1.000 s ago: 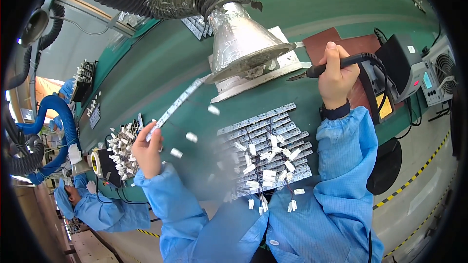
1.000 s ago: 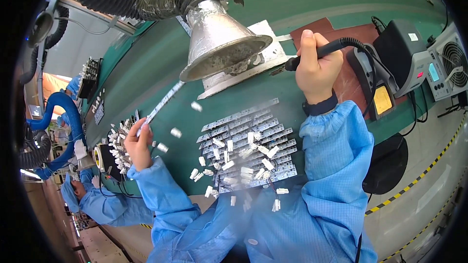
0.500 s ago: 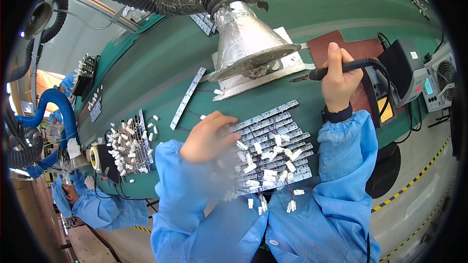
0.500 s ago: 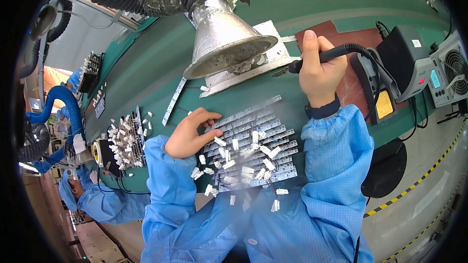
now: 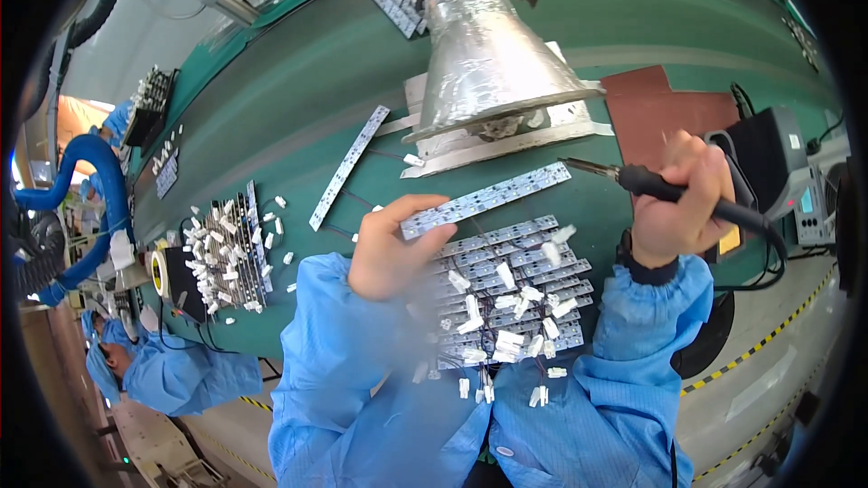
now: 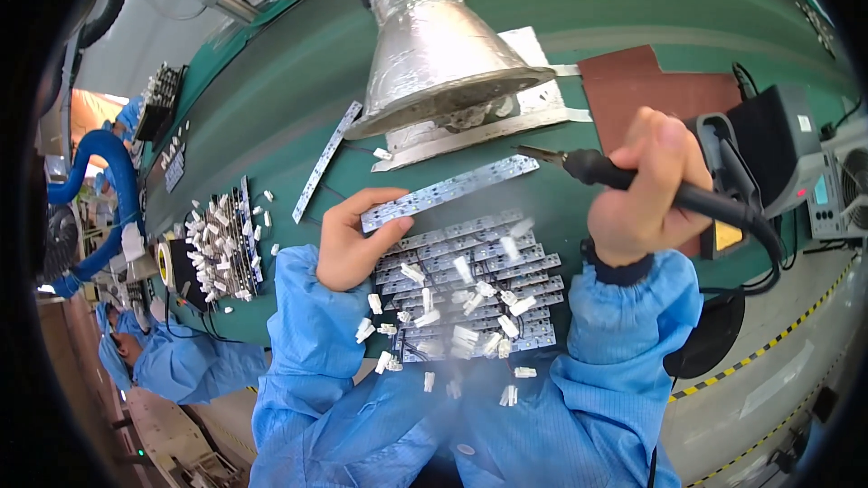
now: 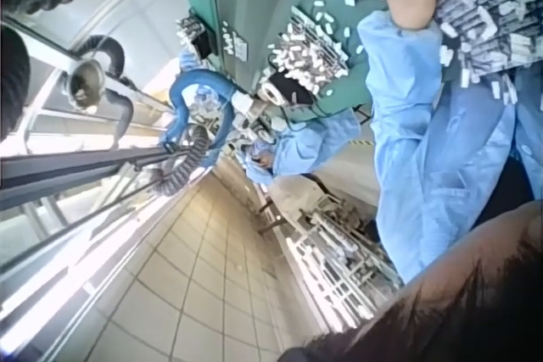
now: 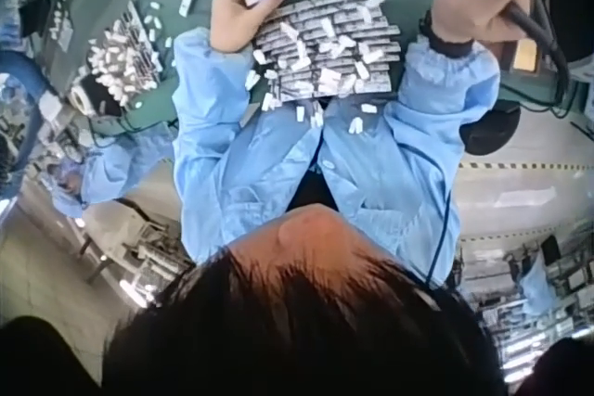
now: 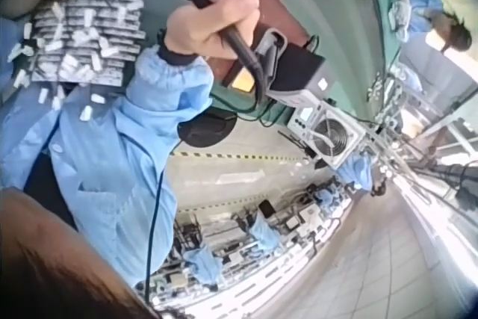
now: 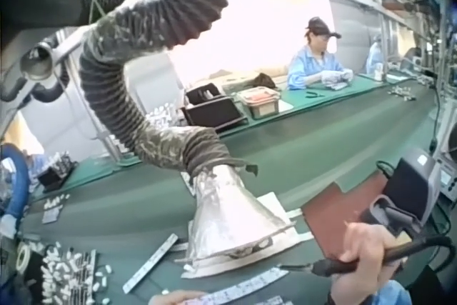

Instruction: The person solders wires onto LED circuit boards using a soldering iron and stacks the completed boards on the table.

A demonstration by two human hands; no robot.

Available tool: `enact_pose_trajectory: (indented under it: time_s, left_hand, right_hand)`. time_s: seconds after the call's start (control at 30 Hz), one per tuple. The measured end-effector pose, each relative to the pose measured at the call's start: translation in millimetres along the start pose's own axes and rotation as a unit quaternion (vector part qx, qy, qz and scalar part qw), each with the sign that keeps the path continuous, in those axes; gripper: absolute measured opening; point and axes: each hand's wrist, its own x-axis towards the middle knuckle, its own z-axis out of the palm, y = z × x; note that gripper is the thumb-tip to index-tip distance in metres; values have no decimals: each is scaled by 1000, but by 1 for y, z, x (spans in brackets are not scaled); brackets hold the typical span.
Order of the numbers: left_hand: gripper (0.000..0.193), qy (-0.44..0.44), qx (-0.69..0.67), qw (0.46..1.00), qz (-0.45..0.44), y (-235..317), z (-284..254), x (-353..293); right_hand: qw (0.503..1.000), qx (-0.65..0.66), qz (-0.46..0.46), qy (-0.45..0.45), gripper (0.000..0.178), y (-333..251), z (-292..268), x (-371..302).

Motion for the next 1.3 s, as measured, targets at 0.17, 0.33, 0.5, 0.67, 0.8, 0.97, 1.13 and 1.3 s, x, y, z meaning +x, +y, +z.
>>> enact_pose_trajectory:
  time_s: [0.17, 0.33, 0.5, 0.67, 0.8, 0.97, 1.13, 1.3]
  left_hand:
    - [35, 49, 184, 969, 160, -4, 0, -3]
    - [35, 51, 240, 942, 227, -2, -2, -3]
    - [38, 45, 270, 927, 255, -2, -5, -3]
    - [38, 43, 288, 921, 259, -2, -6, -3]
    - [38, 45, 291, 918, 265, -3, -6, -4]
    - [38, 48, 297, 916, 265, -3, -6, -4]
    - [38, 48, 297, 915, 267, -3, -6, -4]
    - [37, 47, 300, 916, 263, -3, -5, -3]
  right_hand:
    - [995, 3, -4, -99, 39, -10, 1, -18]
    - [972, 11, -53, -228, 35, -20, 12, -36]
    - [955, 34, -62, -289, 32, -19, 20, -45]
    - [952, 34, -61, -299, 30, -17, 25, -53]
    - [950, 27, -62, -306, 28, -16, 26, -54]
    - [951, 45, -55, -300, 24, -15, 26, -55]
    - [945, 14, -50, -324, 24, -16, 25, -54]
    - [948, 14, -47, -314, 22, -15, 27, -56]
